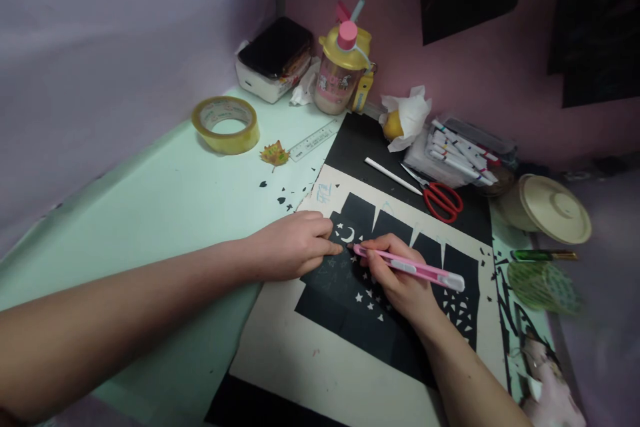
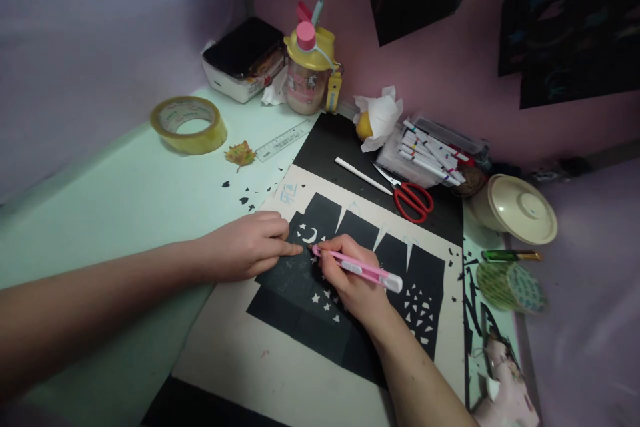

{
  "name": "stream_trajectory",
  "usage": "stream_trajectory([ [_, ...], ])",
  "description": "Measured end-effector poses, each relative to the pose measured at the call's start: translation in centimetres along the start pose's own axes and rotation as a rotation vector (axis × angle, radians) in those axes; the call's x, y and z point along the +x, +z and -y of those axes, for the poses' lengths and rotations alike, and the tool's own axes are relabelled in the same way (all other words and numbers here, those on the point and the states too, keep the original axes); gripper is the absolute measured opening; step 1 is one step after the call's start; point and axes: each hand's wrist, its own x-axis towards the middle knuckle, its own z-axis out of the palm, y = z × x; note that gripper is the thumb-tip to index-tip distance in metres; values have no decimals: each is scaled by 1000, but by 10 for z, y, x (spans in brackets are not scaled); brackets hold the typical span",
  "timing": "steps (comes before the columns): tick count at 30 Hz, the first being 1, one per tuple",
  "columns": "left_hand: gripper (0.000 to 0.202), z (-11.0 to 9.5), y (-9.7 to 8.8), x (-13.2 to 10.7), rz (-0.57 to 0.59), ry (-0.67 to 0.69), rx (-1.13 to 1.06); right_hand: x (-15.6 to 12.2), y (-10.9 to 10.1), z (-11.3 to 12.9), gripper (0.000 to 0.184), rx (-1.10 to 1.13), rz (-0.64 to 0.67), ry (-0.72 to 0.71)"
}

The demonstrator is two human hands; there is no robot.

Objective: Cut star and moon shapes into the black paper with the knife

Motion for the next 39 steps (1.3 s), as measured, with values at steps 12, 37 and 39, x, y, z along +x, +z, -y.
stream_trajectory([
  [12,32,-1,0,0,0,-4,8,0,1,1,13,-11,21,3],
  [37,29,-2,1,1,-19,-70,-15,1,1,5,12,-28,12,-10],
  [39,30,-2,1,0,-12,-55,-10,1,1,5,12,-35,9,-16],
])
